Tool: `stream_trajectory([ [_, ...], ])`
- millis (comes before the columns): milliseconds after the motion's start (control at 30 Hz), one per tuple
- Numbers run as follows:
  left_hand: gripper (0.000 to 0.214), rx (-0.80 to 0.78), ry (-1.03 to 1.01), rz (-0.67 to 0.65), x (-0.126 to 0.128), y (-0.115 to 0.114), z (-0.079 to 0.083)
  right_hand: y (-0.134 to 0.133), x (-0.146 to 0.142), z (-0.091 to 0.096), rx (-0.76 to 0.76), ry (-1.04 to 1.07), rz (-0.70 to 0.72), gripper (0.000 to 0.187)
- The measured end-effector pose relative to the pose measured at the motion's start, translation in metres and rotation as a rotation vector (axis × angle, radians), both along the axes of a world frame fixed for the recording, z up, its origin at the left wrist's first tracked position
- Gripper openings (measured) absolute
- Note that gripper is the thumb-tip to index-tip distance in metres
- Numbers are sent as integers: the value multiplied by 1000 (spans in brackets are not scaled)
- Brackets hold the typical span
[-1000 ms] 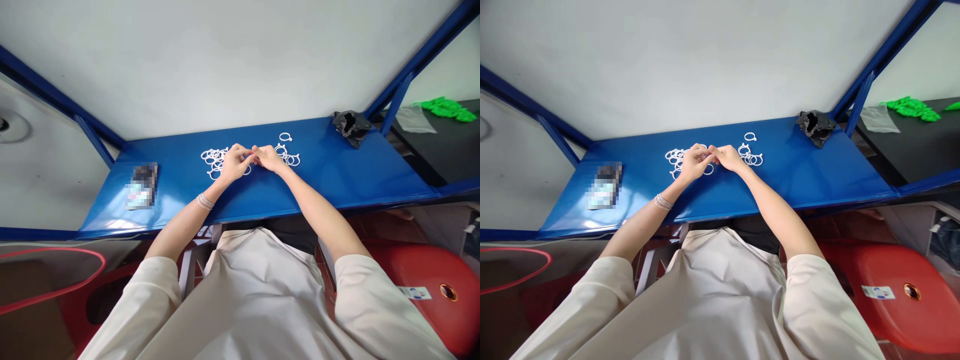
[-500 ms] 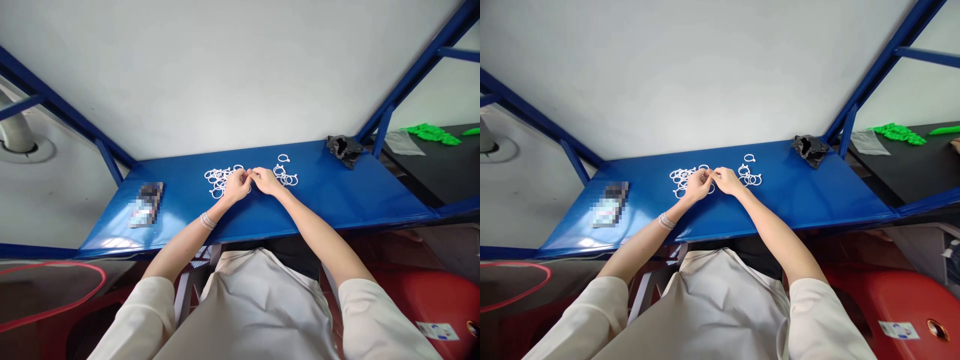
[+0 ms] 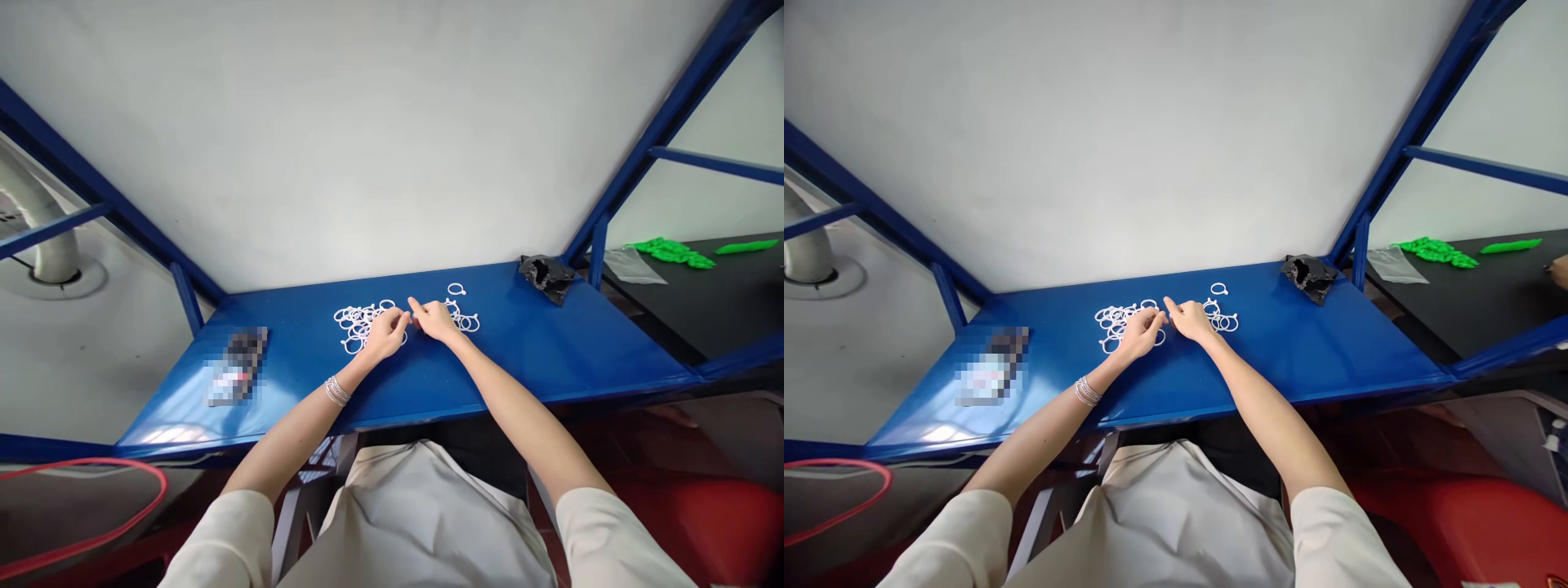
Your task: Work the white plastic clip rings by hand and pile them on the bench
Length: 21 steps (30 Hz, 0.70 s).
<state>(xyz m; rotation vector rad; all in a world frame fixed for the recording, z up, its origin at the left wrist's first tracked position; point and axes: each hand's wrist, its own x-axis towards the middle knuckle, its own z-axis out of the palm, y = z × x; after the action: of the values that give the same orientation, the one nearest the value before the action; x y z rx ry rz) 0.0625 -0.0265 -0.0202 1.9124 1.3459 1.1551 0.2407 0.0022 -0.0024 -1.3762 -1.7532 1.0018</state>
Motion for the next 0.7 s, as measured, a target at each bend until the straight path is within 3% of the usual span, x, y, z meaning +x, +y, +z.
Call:
stream_trajectory([
  [233, 37, 4, 50, 40, -3, 5, -2, 9, 17, 22, -350, 912, -108, 76],
  [367, 38, 53, 86, 23, -2, 4, -2, 14, 30, 31, -395, 1096, -202, 67],
  [433, 39, 68, 101, 12, -1, 4, -4, 15, 32, 28, -319, 996, -250, 69],
  [533, 39, 81, 124, -6, -1, 5, -6, 14, 25, 16, -120, 600, -281, 73],
  [633, 38, 92, 122, -12, -2, 6, -9, 10, 15, 4, 73, 181, -199, 71],
  [700, 34, 113, 98, -5, -3, 8, -11, 7, 10, -1, 82, 14, -85, 68],
])
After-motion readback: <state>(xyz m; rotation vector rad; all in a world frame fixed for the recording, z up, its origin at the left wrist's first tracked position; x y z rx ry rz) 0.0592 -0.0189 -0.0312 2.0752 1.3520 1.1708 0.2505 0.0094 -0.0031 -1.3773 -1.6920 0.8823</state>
